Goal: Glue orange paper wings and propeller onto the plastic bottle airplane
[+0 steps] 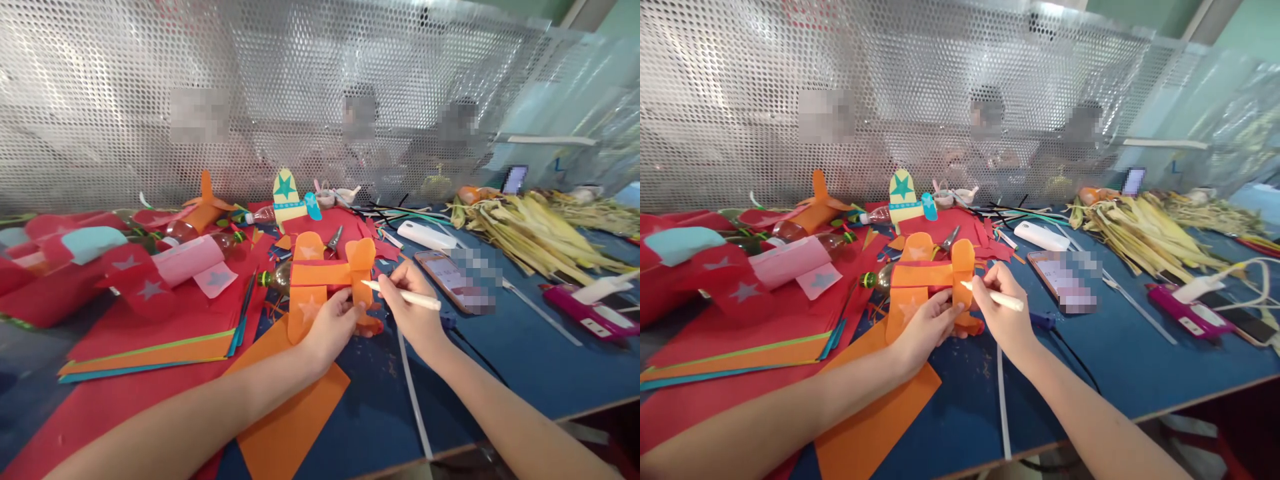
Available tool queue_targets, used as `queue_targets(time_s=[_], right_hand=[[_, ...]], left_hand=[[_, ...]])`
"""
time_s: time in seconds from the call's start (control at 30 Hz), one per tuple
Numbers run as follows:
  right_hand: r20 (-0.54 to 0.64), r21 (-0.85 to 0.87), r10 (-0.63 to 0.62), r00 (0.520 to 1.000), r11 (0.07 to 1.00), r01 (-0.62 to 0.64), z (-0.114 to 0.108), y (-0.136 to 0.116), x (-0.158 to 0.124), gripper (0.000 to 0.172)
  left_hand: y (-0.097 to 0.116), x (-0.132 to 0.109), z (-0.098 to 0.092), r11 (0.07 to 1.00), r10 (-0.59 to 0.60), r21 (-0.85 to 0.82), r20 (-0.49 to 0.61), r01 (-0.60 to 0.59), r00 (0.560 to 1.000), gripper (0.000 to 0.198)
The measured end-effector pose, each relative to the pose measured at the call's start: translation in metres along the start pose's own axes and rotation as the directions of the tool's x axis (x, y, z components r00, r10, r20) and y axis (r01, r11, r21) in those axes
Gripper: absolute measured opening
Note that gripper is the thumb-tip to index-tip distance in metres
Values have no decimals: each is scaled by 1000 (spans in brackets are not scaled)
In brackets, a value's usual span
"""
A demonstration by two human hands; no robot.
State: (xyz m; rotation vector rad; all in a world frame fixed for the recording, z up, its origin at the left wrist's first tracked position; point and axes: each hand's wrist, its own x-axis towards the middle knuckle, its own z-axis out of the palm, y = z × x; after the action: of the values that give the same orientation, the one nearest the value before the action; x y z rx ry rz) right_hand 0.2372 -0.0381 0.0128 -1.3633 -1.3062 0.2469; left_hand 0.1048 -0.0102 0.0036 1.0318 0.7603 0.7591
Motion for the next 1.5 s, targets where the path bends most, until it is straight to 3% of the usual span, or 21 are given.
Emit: queue_targets(time_s=[0.53,1.1,1.5], right_hand=[[139,-29,-33,990,999,38,3,8,4,27],[8,-164,-114,994,980,113,-5,7,8,25],[136,-136,-136,981,978,155,0,-1,-1,27]], left_hand=[[-1,2,-1,1000,-4,-18,26,5,1000,25],[0,-1,0,1000,10,-2,5,-10,1000,27],[-3,2,-1,1000,4,-9,2,-4,1000,27]])
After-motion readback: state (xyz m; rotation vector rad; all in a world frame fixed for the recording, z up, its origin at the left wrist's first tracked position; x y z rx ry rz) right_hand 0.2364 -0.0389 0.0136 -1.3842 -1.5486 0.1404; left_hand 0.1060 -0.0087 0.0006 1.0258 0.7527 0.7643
